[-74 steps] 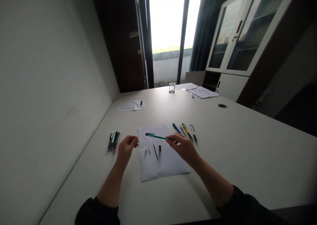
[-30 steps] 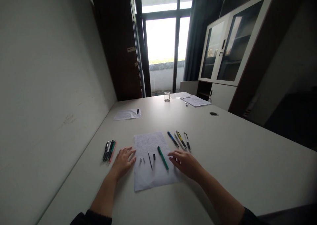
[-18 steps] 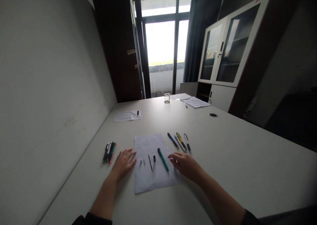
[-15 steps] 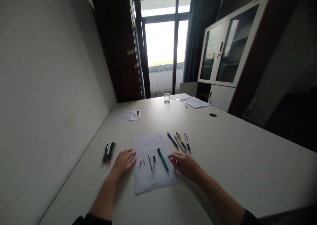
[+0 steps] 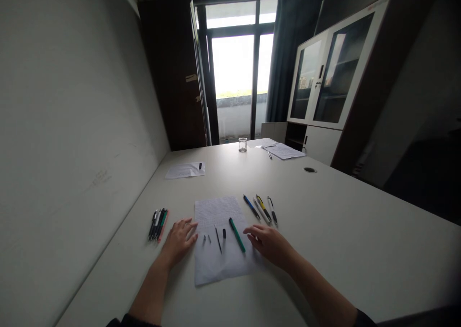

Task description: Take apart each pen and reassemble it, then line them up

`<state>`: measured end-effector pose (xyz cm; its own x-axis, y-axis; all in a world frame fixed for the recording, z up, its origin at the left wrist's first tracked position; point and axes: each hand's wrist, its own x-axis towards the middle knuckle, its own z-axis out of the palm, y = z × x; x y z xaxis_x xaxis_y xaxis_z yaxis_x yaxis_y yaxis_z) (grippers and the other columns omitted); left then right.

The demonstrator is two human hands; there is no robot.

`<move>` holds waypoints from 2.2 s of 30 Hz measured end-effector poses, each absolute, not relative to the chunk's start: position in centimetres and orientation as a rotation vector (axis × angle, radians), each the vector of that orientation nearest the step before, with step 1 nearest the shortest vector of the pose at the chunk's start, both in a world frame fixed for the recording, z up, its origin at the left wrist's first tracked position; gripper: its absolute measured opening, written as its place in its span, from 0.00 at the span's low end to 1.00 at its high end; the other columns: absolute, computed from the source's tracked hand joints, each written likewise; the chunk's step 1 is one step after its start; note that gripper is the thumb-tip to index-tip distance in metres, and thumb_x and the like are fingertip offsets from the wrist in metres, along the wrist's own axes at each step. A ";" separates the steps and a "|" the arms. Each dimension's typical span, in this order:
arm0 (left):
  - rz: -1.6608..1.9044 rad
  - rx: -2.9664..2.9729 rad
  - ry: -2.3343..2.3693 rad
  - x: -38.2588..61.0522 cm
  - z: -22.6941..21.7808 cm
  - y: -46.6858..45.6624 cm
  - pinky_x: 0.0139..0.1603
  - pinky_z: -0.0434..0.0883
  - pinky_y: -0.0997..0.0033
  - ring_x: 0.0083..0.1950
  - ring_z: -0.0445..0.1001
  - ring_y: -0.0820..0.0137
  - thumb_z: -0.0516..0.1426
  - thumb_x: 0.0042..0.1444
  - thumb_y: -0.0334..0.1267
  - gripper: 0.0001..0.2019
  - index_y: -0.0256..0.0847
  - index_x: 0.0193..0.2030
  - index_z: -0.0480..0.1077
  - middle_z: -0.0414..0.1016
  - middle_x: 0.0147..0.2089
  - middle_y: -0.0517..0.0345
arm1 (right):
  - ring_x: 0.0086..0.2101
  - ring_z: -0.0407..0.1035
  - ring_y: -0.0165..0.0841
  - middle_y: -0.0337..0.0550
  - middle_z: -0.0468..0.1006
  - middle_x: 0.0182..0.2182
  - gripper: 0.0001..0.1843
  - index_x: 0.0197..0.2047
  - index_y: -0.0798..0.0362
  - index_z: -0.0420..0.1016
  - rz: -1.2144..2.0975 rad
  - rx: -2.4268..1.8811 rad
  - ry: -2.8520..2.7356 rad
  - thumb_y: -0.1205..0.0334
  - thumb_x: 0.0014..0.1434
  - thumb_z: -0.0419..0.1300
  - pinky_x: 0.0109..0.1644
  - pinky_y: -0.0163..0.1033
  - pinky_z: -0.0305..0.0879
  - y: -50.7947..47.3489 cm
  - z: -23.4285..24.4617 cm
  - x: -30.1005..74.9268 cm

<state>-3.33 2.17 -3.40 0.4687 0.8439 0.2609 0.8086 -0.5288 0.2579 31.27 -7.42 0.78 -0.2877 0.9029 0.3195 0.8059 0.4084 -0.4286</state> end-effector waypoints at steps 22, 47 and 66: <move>0.559 2.582 1.475 -3.0 -2.8 1.8 0.64 0.60 0.49 0.65 0.60 0.57 0.53 0.62 0.46 0.18 0.49 0.58 0.69 0.67 0.63 0.53 | 0.33 0.74 0.33 0.45 0.81 0.40 0.15 0.46 0.49 0.78 0.267 -1.447 -2.175 0.62 0.66 0.50 0.37 0.36 0.68 -7.3 0.5 31.3; 0.574 2.603 1.448 -3.4 -3.8 2.4 0.64 0.60 0.48 0.65 0.60 0.56 0.52 0.63 0.47 0.19 0.49 0.59 0.69 0.66 0.64 0.52 | 0.38 0.74 0.34 0.46 0.79 0.39 0.13 0.48 0.49 0.78 0.190 -1.335 -2.238 0.66 0.65 0.55 0.41 0.37 0.69 -6.9 0.0 31.2; 0.627 2.625 1.436 -3.4 -4.2 2.4 0.63 0.61 0.48 0.64 0.61 0.56 0.52 0.63 0.47 0.19 0.48 0.59 0.69 0.67 0.63 0.51 | 0.43 0.70 0.35 0.43 0.75 0.44 0.13 0.45 0.43 0.81 0.181 -1.260 -2.320 0.69 0.59 0.62 0.45 0.38 0.69 -6.6 -1.1 30.8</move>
